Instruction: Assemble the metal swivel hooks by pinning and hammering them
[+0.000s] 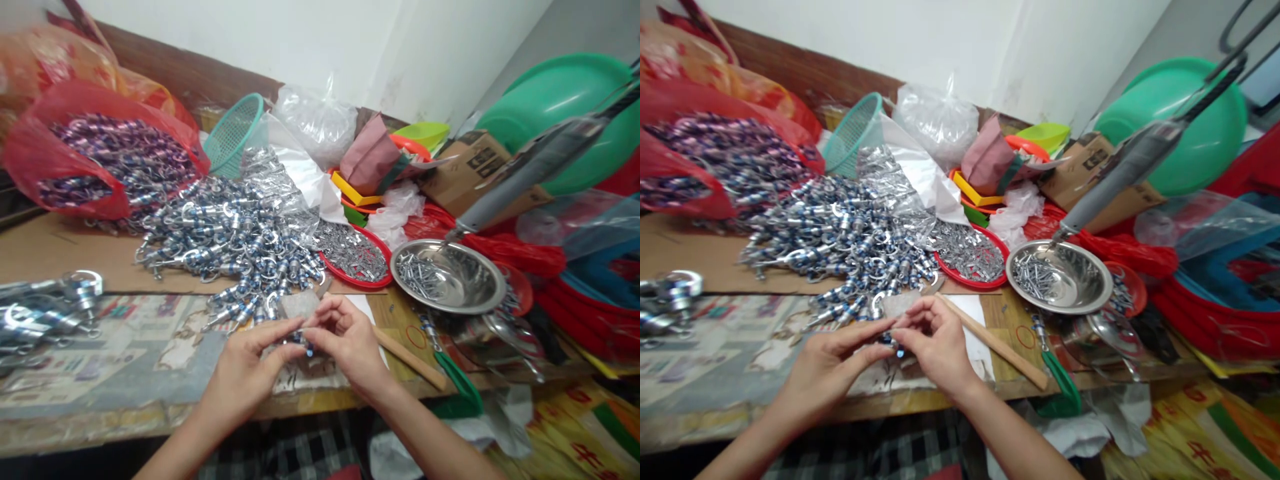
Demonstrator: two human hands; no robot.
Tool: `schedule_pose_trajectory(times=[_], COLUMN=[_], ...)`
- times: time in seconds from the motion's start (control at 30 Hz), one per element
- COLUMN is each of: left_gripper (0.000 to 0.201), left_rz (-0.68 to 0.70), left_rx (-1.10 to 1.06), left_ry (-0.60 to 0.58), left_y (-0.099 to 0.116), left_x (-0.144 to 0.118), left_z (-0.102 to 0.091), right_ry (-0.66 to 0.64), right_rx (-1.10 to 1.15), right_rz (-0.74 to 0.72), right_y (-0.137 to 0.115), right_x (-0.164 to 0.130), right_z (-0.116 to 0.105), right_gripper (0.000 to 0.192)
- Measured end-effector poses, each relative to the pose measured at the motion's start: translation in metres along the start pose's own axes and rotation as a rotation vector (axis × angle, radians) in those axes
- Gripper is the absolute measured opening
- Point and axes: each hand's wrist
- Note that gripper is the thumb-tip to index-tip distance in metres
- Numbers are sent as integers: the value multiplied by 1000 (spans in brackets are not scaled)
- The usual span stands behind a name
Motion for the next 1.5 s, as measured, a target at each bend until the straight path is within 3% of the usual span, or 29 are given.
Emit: schedule_pose_trajectory(times=[0.13,0.27,0.33,0.43,0.57,0.67,0.8,0.93,1.03,1.37,1.5], left_gripper=[16,13,13,13,15,16,19,17,18,21,22], left_rz=[-122,-54,-6,24,57,117,298,468,495,61,42], left_rx=[-124,-73,-73,-108,-94,-37,160,246,226,9,-46], left_ry=[-82,14,83,153,188,178,84,55,6,-98,-57], left_y=[5,2,1,3,10,16,21,21,24,27,23], left_x=[2,0,0,2,6,9,10,10,10,6,3], left_z=[-5,-4,-3,-4,-7,-9,-11,-9,-9,-9,-8], right_ry=[-24,-45,-50,-86,-240,-307,-331,-280,-245,-220,-236], right_rx=[-100,-241,-354,-546,-714,-797,-934,-966,-901,-823,-865], right_rz=[-83,-208,-353,-710,-1102,-1269,-1426,-1467,-1449,-1370,-1407], right_y=[6,12,12,11,6,1,-7,-7,-5,-1,7], right_x=[-2,-4,-5,-5,1,6,12,13,10,1,-1], right_z=[-1,-2,-3,-6,-11,-18,-28,-34,-34,-34,-38], right_gripper=[25,16,15,26,34,34,28,28,29,35,35])
Point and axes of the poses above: each hand's wrist, its own x-axis towards the middle knuckle, its own z-axis out of the palm, y = z × x, and after that the axes turned 3 degrees about y, right-handed
